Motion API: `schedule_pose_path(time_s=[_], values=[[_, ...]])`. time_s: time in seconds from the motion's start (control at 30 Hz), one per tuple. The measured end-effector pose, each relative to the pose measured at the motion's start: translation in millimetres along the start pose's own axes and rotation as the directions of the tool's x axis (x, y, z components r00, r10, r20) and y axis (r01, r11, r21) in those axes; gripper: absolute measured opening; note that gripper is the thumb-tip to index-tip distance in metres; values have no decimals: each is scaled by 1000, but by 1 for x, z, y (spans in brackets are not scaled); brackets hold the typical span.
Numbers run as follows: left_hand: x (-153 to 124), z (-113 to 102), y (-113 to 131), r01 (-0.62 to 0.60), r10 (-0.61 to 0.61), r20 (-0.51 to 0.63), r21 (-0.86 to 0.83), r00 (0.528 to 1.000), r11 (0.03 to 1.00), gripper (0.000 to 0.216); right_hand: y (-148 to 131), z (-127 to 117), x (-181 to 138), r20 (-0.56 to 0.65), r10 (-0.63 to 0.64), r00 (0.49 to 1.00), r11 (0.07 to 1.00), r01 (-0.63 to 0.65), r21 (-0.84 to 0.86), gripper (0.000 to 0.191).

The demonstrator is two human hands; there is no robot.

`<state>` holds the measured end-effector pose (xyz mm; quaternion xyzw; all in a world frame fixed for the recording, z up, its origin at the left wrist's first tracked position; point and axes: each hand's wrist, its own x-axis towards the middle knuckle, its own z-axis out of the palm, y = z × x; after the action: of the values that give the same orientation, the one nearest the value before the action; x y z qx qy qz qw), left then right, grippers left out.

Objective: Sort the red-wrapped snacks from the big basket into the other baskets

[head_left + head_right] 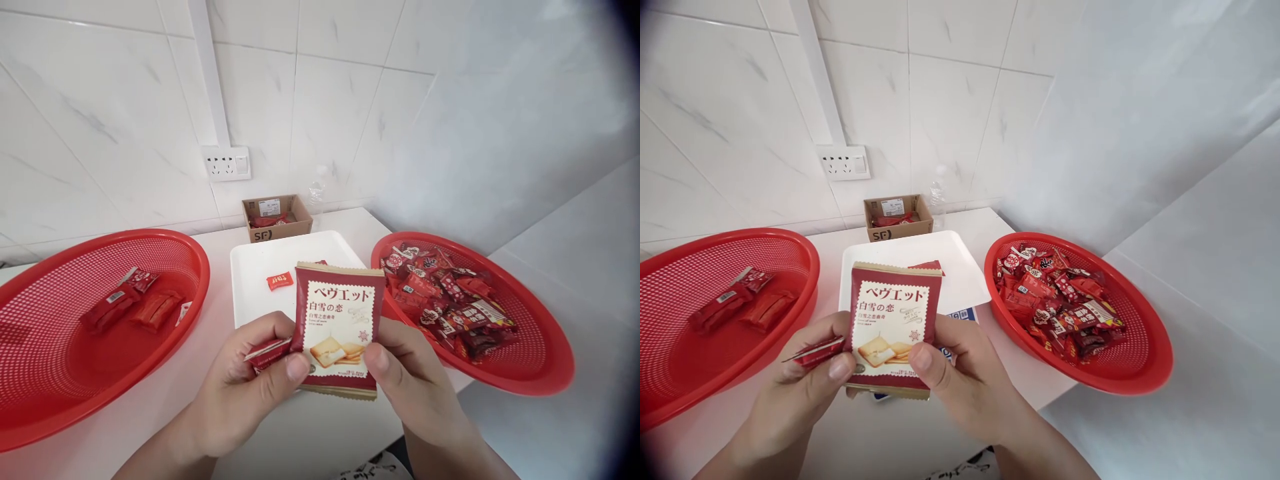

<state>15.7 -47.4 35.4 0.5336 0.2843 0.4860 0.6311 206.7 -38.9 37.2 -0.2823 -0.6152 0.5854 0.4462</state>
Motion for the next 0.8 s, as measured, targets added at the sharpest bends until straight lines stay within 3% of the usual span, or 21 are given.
schedule_pose_path(time_s=[0.23, 0.57, 0.8], values=[[3, -1, 5, -18, 19, -10, 94, 1000, 995, 23, -1, 0, 1, -14, -41, 999, 991, 39, -128, 36], [7, -1, 7, 26, -28, 15, 132, 999, 991, 25, -7, 2, 3, 34, -24, 999, 990, 29, -135, 34], [3, -8, -2, -13, 20, -78, 88, 997, 996, 30, -10, 3, 3, 70, -16, 997, 990, 26, -138, 35]])
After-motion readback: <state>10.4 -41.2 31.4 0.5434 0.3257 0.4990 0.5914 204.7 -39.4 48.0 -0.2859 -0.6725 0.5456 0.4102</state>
